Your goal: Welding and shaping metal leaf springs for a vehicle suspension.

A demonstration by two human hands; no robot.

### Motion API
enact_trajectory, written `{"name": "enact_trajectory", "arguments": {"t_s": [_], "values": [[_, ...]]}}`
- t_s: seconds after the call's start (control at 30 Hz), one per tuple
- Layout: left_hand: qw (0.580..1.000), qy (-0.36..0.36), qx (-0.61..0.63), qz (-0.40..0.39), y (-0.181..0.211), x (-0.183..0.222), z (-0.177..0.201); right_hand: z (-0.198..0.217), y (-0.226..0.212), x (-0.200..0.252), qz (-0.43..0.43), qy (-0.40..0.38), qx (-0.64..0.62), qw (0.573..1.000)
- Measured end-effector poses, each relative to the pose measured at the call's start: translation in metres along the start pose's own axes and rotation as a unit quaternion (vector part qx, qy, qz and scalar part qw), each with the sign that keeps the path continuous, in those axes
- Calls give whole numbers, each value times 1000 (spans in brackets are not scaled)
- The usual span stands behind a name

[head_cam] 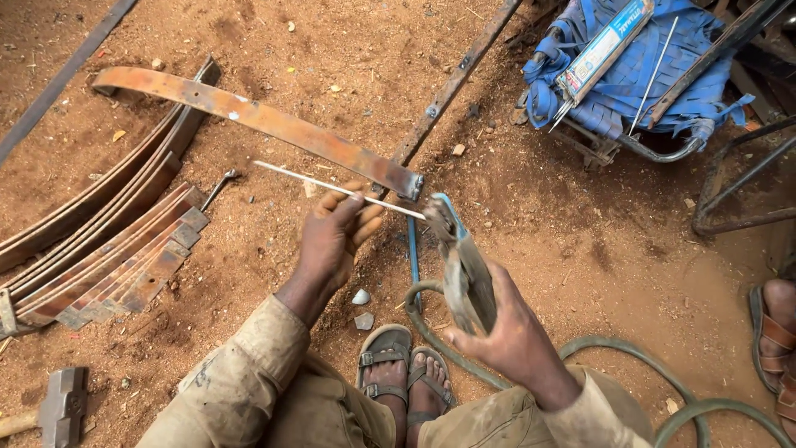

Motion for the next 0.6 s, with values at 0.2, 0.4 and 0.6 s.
{"name": "enact_trajectory", "arguments": {"t_s": [0.2, 0.4, 0.6], "values": [[988, -66, -79, 113, -46, 12, -21, -17, 38, 64, -83, 82, 68, 991], [768, -295, -536, 187, -110, 111, -94, -4, 67, 72, -144, 140, 12, 979], [841, -310, -388, 214, -146, 109, -106, 30, 14, 51, -26, 171, 120, 978]]}}
Point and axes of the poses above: each hand's wrist, its own x-axis away from the middle knuckle, its own z-axis out of the back of the hand, y = z × x, the point moved 7 cm from there along -x, towards the middle knuckle, and after that the axes turned 11 degrees about z, right-handed, at the moved point
